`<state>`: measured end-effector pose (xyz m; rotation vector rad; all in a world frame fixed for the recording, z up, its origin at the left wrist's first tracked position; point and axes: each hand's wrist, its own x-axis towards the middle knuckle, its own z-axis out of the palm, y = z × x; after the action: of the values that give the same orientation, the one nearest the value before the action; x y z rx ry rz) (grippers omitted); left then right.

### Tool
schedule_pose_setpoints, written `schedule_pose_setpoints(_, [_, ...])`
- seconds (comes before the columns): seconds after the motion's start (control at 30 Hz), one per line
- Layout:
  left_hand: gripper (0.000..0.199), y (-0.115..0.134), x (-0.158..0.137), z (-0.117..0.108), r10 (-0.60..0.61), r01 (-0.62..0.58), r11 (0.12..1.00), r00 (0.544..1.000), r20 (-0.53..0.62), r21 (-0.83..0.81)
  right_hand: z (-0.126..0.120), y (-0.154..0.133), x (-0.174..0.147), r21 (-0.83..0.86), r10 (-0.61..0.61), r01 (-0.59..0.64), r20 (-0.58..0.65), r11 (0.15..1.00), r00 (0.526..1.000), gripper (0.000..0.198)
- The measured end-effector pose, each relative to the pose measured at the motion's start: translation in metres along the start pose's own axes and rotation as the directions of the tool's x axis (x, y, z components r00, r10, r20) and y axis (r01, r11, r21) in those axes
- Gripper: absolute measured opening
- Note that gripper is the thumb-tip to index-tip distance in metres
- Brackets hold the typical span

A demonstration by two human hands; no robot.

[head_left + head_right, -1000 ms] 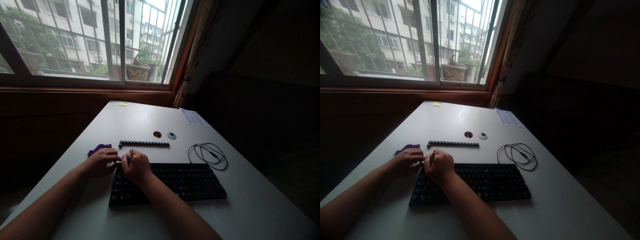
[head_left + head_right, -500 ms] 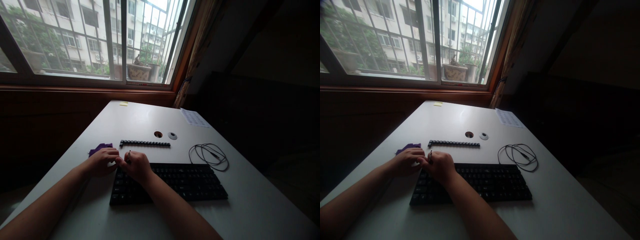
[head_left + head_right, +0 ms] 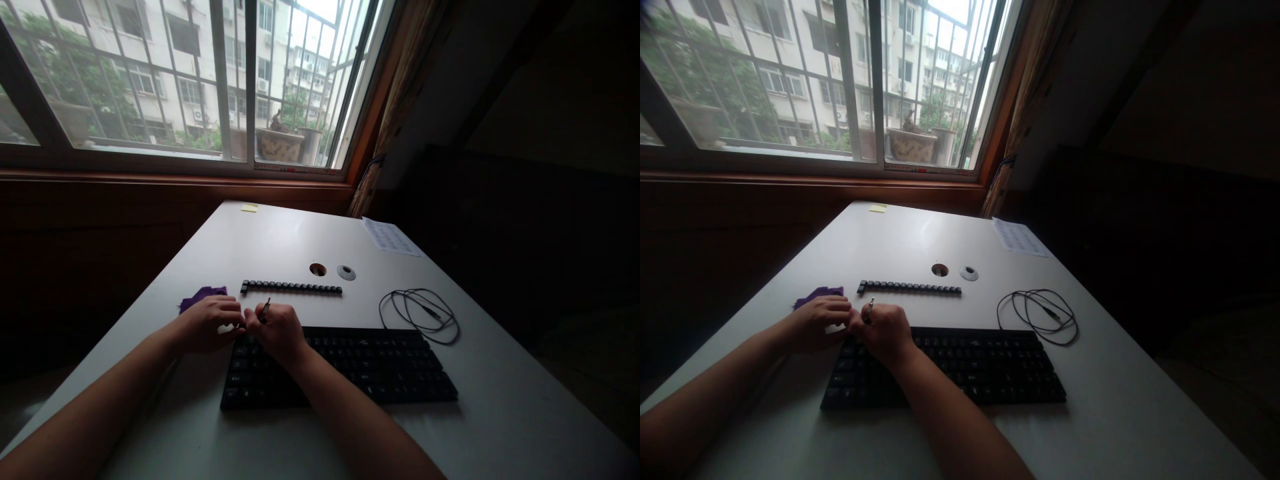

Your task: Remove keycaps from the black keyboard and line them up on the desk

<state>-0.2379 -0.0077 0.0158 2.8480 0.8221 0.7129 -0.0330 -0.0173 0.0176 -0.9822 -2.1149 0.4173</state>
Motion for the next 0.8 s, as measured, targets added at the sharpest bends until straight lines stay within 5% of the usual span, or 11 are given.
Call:
schedule_pose_setpoints(0.27, [0.011, -0.003, -0.002, 0.002, -0.025, 0.026, 1.0, 0.999, 0.033, -0.017, -0.004, 0.012, 0.008, 0.281, 0.281, -0.256, -0.052, 0.925, 0.958, 0.044])
schedule_pose_setpoints(0.8, [0.027, 0.001, 0.002, -0.003, -0.063, 0.058, 0.984, 0.998, -0.025, -0.168, -0.008, 0.007, 0.008, 0.354, 0.248, -0.211, -0.064, 0.911, 0.967, 0.042])
